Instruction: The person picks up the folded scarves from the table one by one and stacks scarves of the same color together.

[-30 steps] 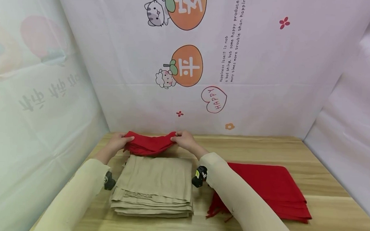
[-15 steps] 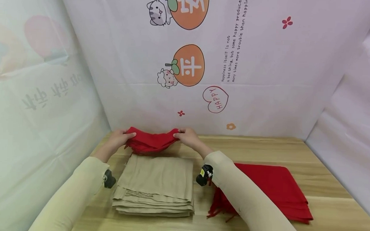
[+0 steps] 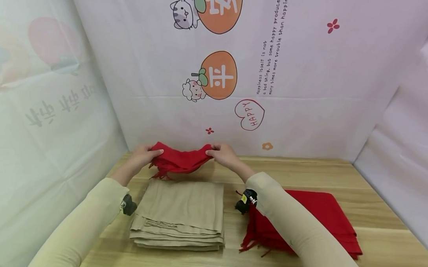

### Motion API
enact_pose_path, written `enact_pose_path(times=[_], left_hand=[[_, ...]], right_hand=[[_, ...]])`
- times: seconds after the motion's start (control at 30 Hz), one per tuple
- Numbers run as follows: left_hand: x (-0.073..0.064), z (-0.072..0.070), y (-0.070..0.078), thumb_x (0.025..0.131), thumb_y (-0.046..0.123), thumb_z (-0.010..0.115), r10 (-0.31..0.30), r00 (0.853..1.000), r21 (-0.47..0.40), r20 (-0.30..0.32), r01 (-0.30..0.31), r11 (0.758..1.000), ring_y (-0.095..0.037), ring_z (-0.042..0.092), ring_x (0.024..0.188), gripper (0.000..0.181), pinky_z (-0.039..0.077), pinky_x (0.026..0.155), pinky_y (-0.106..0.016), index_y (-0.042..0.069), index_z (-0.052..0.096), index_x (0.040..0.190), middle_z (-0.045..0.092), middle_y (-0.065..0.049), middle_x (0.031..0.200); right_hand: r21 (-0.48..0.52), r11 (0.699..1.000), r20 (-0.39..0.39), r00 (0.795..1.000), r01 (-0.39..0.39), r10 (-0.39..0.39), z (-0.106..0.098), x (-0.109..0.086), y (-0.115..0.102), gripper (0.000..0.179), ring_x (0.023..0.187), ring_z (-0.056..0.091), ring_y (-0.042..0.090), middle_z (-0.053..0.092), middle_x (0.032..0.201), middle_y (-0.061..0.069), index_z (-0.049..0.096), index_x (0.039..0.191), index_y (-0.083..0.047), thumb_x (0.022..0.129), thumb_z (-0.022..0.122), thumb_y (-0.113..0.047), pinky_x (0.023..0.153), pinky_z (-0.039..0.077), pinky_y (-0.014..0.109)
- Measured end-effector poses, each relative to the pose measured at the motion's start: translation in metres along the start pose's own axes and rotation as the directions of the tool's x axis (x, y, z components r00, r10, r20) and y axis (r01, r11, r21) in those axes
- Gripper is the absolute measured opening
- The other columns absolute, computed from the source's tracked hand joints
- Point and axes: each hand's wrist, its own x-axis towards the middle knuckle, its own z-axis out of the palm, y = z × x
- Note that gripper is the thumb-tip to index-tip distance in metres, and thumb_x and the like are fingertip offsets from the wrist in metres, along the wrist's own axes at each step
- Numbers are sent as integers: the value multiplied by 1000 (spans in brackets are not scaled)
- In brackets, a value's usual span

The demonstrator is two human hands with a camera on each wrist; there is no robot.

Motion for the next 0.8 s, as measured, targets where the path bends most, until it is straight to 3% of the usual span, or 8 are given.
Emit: enact_pose_path(times=[0.17, 0.5, 0.8], left_hand=[[0, 5, 9, 98, 28, 58, 40, 999, -13, -17, -40, 999, -25, 56, 90, 42, 46, 88, -42, -7, 59, 120, 65, -13, 95], [-3, 18, 26, 99, 27, 57, 32, 999, -84, -3, -32, 996, -30, 58, 110, 55, 45, 97, -42, -6, 44, 141, 61, -22, 123], [-9, 36, 44, 98, 26, 60, 70, 997, -96, -12, -71, 993, -25, 60, 105, 52, 48, 92, -39, -2, 49, 140, 64, -18, 119]], right_hand=[[-7, 1000, -6, 1000, 9, -9, -10, -5, -2, 20, 87, 59, 24, 66, 91, 6, 67, 102, -5, 97, 59, -22, 72, 50, 30], [-7, 1000, -29, 999, -13, 13, -31, -16, 0, 22, 85, 59, 23, 66, 94, 7, 67, 107, -5, 97, 59, -23, 72, 49, 31], [12, 1000, -47, 999, -3, 4, -53, -29, 9, 22, 86, 60, 26, 66, 94, 8, 66, 104, -3, 96, 59, -22, 76, 50, 35]])
